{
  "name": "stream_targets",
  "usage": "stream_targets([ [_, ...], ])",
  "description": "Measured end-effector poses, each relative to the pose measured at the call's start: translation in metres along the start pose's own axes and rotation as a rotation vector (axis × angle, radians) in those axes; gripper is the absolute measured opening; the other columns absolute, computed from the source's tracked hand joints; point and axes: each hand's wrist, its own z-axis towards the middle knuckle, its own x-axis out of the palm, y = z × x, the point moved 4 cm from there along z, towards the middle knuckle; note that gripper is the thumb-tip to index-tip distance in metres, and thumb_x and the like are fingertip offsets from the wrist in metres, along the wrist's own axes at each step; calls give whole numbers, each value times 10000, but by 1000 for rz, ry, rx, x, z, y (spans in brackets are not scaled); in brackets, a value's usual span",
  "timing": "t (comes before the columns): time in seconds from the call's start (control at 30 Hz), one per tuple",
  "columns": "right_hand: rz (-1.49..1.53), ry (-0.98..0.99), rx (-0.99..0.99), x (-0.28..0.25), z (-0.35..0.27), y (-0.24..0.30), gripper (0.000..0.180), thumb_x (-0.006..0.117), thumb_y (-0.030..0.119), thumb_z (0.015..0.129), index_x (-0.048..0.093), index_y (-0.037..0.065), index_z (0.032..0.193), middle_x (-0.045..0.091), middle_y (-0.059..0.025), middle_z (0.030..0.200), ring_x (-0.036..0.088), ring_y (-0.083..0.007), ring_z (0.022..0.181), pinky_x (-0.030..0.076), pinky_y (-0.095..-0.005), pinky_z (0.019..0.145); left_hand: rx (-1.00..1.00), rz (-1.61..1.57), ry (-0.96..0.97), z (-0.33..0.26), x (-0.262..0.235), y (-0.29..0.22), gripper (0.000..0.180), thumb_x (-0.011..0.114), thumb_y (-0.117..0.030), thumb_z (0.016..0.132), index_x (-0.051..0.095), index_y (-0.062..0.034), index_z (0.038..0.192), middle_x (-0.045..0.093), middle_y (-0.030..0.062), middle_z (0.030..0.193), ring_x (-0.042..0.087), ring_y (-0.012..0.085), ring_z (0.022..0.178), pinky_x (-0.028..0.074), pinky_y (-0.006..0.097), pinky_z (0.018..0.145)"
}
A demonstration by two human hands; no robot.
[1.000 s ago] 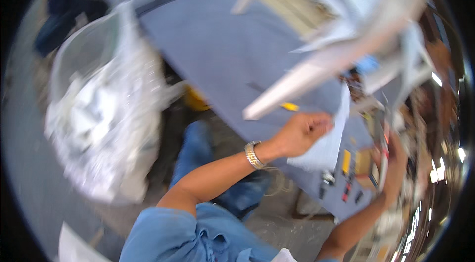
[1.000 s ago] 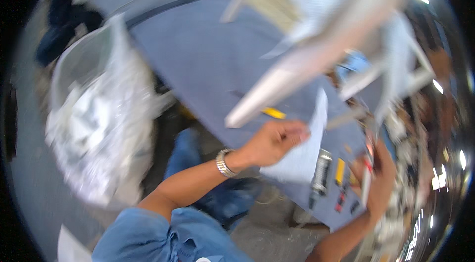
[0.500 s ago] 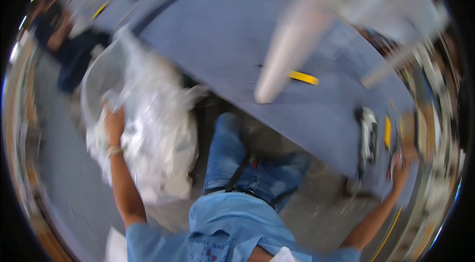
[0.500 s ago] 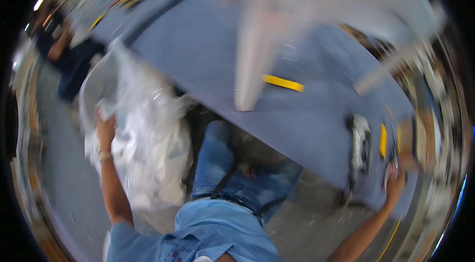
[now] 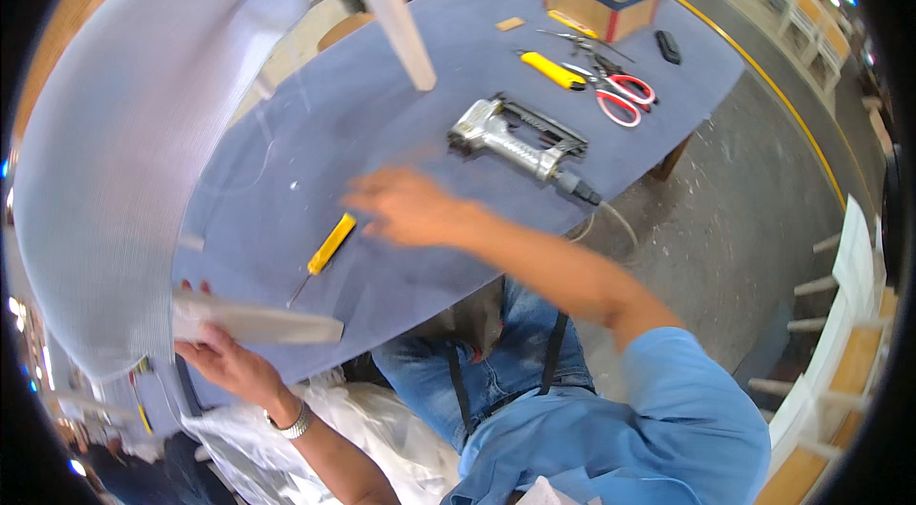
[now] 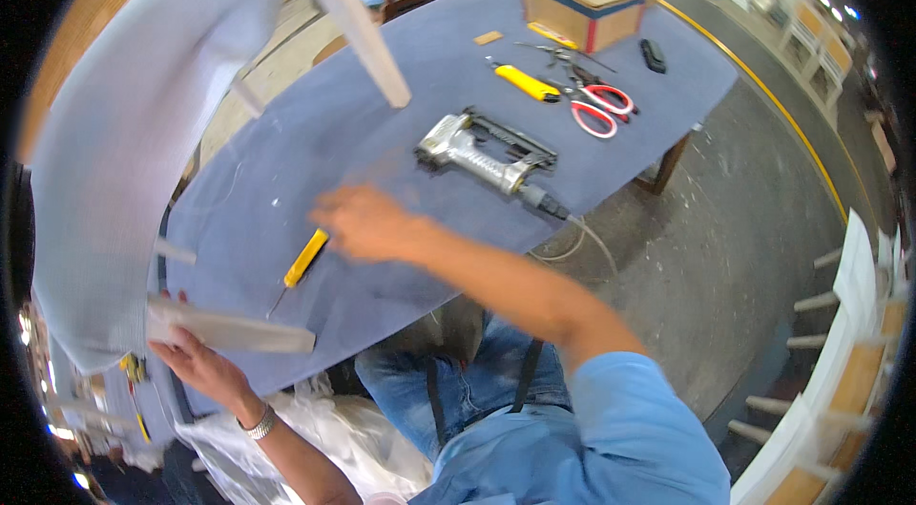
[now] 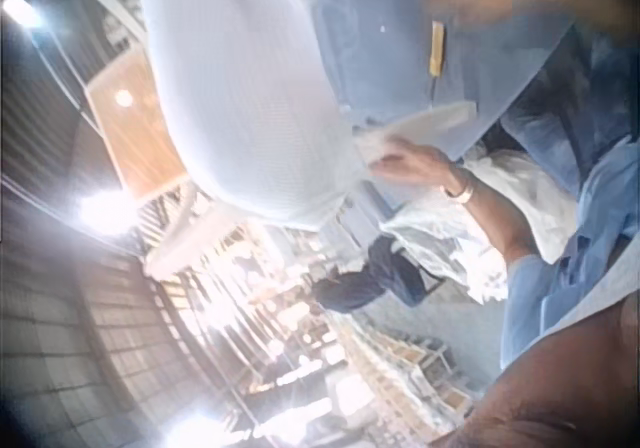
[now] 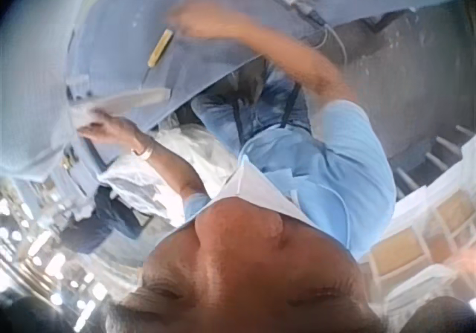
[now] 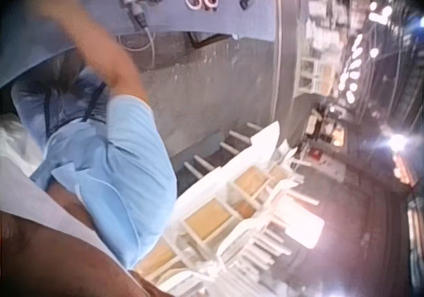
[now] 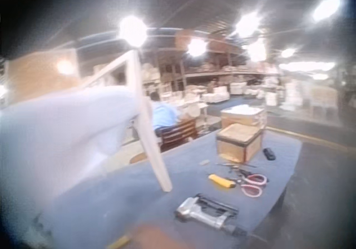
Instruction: The person covers a white chair with a white mesh fabric, repeatedly folding the fabric over the edges, cutting excess with scissors, and securing it with a pneumatic staple gun. The person rotates the chair to access different sides and continues trimming and stapling until the fabric is taut.
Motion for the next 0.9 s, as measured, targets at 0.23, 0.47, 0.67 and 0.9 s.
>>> stream_targets([
  [0.23, -110, 263, 45, 109, 54, 11, 380, 696, 334, 854, 663, 135, 1176, 656, -43, 1170, 556, -229, 1192, 391, -399, 992, -161, 301, -198, -2, 23, 10, 444, 616, 25, 906, 368, 73, 1270, 647, 245, 1123, 674, 253, 997, 572, 368, 860],
  [0.47, -126, -277, 470, -27, -20, -52, 393, 721, 330, 830, 679, 91, 1140, 696, -122, 1040, 660, -316, 977, 460, -449, 901, -138, 272, -181, -8, 16, 17, 408, 657, -10, 911, 410, 114, 1210, 636, 238, 1100, 667, 258, 1006, 569, 372, 893],
  [0.67, -533, -398, 876, -134, -138, -173, 379, 713, 281, 846, 662, 54, 1146, 666, -167, 1149, 622, -363, 1053, 468, -471, 888, -143, 229, -209, -7, 26, 9, 288, 697, -63, 904, 563, 139, 1060, 664, 203, 1022, 671, 220, 876, 568, 354, 777],
  [0.9, -398, -178, 414, -76, -137, -98, 427, 661, 274, 874, 624, 194, 1292, 515, -161, 1415, 481, -349, 1302, 340, -496, 1099, -233, 301, -197, -6, 18, 10, 449, 696, -87, 918, 439, 111, 1228, 612, 226, 1143, 642, 246, 992, 547, 376, 866],
])
